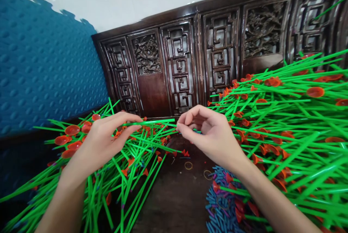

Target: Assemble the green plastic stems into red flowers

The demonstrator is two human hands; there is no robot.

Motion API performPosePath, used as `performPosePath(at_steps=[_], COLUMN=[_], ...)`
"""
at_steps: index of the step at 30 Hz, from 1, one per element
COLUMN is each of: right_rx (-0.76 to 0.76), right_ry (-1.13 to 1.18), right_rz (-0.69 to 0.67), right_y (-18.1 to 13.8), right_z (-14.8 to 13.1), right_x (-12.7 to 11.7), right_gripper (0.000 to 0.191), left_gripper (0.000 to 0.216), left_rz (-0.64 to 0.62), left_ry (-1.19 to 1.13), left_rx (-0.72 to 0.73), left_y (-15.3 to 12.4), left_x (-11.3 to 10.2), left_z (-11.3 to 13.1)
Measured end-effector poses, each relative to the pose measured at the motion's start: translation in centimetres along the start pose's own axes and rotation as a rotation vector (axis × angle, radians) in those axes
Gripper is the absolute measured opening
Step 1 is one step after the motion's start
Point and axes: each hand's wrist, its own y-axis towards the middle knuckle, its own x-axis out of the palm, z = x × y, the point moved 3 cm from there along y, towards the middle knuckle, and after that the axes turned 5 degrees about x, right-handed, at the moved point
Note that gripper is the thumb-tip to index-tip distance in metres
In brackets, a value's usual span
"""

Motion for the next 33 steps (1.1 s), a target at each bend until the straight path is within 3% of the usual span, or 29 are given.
performPosePath(at_steps=[11, 25, 29, 33], right_rx=[-0.016, -0.007, 0.013, 0.132], right_ry=[-0.012, 0.007, 0.081, 0.271], right_rz=[0.105, 0.095, 0.04, -0.169], right_y=[0.11, 0.06, 0.13, 0.02], right_z=[0.01, 0.2, 0.15, 0.91], right_x=[-0.24, -0.16, -0.32, -0.39], right_gripper=[0.018, 0.012, 0.014, 0.023], left_gripper=[0.015, 0.016, 0.017, 0.018], left_rz=[0.002, -0.002, -0.017, -0.016], left_ry=[-0.004, 0.019, -0.003, -0.063], left_rx=[0.005, 0.07, 0.092, 0.197], left_y=[0.12, 0.08, -0.01, 0.06], left_x=[-0.01, 0.1, 0.04, -0.3], left_z=[0.12, 0.14, 0.29, 0.87])
